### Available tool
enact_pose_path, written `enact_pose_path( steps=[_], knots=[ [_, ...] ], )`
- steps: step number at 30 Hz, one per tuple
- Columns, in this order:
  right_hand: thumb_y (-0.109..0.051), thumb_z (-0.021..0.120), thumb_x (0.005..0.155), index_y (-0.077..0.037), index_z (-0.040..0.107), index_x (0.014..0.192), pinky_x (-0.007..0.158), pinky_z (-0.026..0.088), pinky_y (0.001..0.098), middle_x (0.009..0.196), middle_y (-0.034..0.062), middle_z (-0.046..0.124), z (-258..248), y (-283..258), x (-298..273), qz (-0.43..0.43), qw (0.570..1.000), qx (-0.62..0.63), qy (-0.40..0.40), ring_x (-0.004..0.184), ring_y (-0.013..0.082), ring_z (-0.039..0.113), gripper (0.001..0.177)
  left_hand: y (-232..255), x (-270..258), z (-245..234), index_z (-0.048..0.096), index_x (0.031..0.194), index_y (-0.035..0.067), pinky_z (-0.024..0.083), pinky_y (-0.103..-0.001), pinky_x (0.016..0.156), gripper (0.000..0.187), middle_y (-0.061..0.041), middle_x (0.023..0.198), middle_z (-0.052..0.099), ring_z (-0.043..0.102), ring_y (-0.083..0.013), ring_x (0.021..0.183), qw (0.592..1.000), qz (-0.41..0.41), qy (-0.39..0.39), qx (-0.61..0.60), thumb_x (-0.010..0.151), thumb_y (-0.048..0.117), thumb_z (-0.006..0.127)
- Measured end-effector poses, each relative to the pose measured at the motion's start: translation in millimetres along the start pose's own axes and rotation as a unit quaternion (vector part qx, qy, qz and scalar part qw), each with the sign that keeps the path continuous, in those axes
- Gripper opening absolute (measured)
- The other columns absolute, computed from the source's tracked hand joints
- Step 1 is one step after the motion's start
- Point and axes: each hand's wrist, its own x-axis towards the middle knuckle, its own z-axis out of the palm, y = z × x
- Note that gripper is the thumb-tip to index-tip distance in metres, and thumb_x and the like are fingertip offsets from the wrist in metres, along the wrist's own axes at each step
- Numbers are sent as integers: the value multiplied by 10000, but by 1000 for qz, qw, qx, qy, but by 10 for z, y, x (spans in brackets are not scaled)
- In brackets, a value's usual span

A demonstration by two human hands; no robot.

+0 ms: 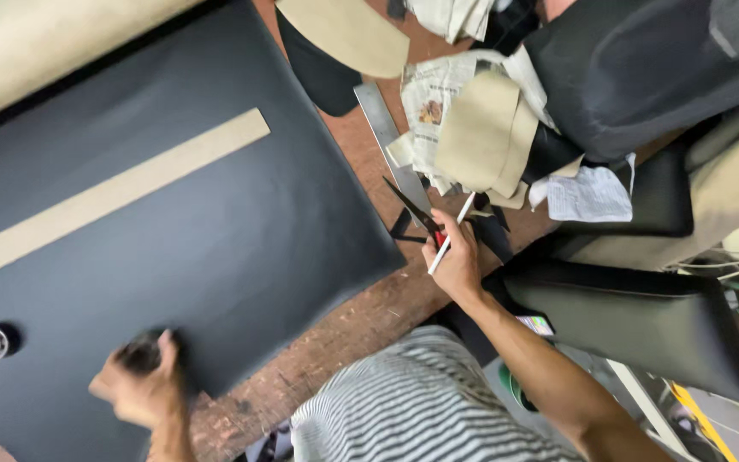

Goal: The person places a beige template on a black sheet, marks the black sheet with a white marker, and then uses a newspaper template to mark another section of the black sheet. The person also moves metal rings onto the newspaper template.

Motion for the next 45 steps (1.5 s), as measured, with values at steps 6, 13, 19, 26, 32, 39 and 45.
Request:
enact_pose_path(
  steps=[6, 13, 19, 26, 32, 39, 45],
  knots=[
    [-6, 706, 803, -16, 617, 1319, 942, 483, 469, 1181, 182, 678, 14, 139, -48, -36, 998, -53, -10, 1043, 393, 597, 524, 2197, -145, -322, 615, 1229, 70, 559, -489, 863, 667, -168, 1195, 645, 666, -377, 1052, 968, 82, -108, -210, 794, 494, 892],
    [3, 703, 833, -17, 612, 1321, 989, 451, 506, 1223, 191, 666, 26, 383, 122, -32, 994, -86, 59, 1116, 398, 594, 497, 4097, -322, 188, 614, 1235, 61, 605, -453, 695, 737, -148, 1181, 568, 707, -360, 880, 927, 139, -185, -295, 751, 556, 869],
    [5, 714, 855, -7, 605, 1349, 1020, 453, 506, 1245, 204, 663, 20, 491, 225, -21, 994, -92, 63, 1129, 410, 586, 506, 4850, -391, 590, 580, 1258, 28, 568, -473, 809, 696, -200, 1206, 538, 646, -399, 1005, 933, 104, -163, -304, 786, 471, 834],
    [-8, 722, 811, -51, 635, 1325, 984, 426, 522, 1224, 191, 677, 176, 423, 225, 12, 988, -137, 74, 1089, 412, 583, 523, 4269, -429, 300, 626, 1333, 45, 502, -452, 1041, 426, -225, 1402, 540, 531, -395, 1298, 886, 198, -153, -391, 968, 246, 713],
    [-21, 708, 805, -70, 633, 1349, 988, 413, 533, 1230, 182, 674, 193, 403, 291, 18, 985, -165, 51, 1128, 415, 581, 551, 2768, -514, -115, 701, 1237, 56, 426, -482, 1102, 306, -213, 1393, 559, 516, -402, 1294, 937, 140, -106, -301, 942, 131, 675],
    [-49, 724, 823, -53, 619, 1343, 994, 410, 532, 1251, 214, 644, 127, 379, 389, -11, 989, -144, 30, 1136, 441, 557, 530, 959, -865, -151, 604, 1399, 31, 331, -544, 1154, 447, -261, 1486, 484, 434, -426, 1383, 997, 8, -7, -75, 981, 187, 626],
    [-37, 714, 860, -40, 611, 1350, 1041, 407, 535, 1271, 202, 641, 124, 288, 406, -24, 990, -141, 17, 1173, 447, 552, 501, 533, -1099, 25, 546, 1476, 50, 294, -537, 1190, 480, -216, 1544, 449, 390, -393, 1424, 999, -29, 20, -3, 1012, 173, 544]
  ],
)
